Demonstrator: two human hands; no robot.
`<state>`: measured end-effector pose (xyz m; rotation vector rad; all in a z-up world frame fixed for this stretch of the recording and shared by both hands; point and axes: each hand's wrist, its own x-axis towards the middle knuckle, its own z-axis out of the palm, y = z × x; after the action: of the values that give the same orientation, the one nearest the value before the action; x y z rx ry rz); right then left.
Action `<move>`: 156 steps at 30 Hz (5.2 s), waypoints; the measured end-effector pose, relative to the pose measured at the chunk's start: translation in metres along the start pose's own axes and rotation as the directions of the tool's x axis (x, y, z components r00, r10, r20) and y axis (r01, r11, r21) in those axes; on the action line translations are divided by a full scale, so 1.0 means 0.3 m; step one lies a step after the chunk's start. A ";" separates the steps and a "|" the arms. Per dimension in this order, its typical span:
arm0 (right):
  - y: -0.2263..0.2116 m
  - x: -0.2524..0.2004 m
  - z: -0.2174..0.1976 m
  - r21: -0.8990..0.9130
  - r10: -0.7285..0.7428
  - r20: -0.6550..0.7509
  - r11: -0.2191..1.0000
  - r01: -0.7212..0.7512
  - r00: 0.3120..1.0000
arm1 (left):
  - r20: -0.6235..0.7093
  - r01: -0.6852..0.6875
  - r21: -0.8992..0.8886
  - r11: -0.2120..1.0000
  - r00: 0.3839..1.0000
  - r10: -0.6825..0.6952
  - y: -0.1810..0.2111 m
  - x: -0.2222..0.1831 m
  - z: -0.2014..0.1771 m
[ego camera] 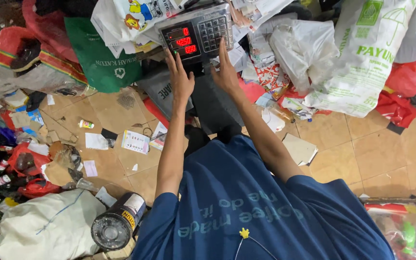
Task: The person weighs a white sack of recyclables on a digital scale, records the weight in a notebook, and then uses a hand truck to move the sack. They later weigh a black bucket on the scale and record the result.
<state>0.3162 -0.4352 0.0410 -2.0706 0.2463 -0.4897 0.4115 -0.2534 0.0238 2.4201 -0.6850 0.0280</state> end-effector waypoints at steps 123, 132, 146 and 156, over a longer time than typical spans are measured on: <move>-0.965 -2.162 3.028 0.594 0.204 0.488 0.635 0.494 -0.848 | 0.416 0.993 -0.102 -0.061 -0.013 -0.909 -2.023 -3.259 -0.657; -1.209 -1.926 3.033 0.656 0.205 0.626 0.383 0.650 -0.752 | -0.136 0.873 -0.450 0.186 0.139 -0.981 -1.869 -2.991 -0.680; -1.496 -1.655 2.475 0.290 -0.145 0.957 0.456 0.842 -0.252 | -0.053 0.681 -0.653 0.331 0.395 -0.917 -1.579 -2.780 -1.115; -1.426 -1.474 1.964 -0.115 -0.096 0.964 0.691 0.713 0.249 | -0.095 0.557 -0.381 0.738 0.771 -0.630 -1.519 -2.473 -1.216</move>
<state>0.1673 0.4035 0.0273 -2.6341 -1.0670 0.6265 0.0396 0.6093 -0.0678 2.1503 0.2092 -0.0793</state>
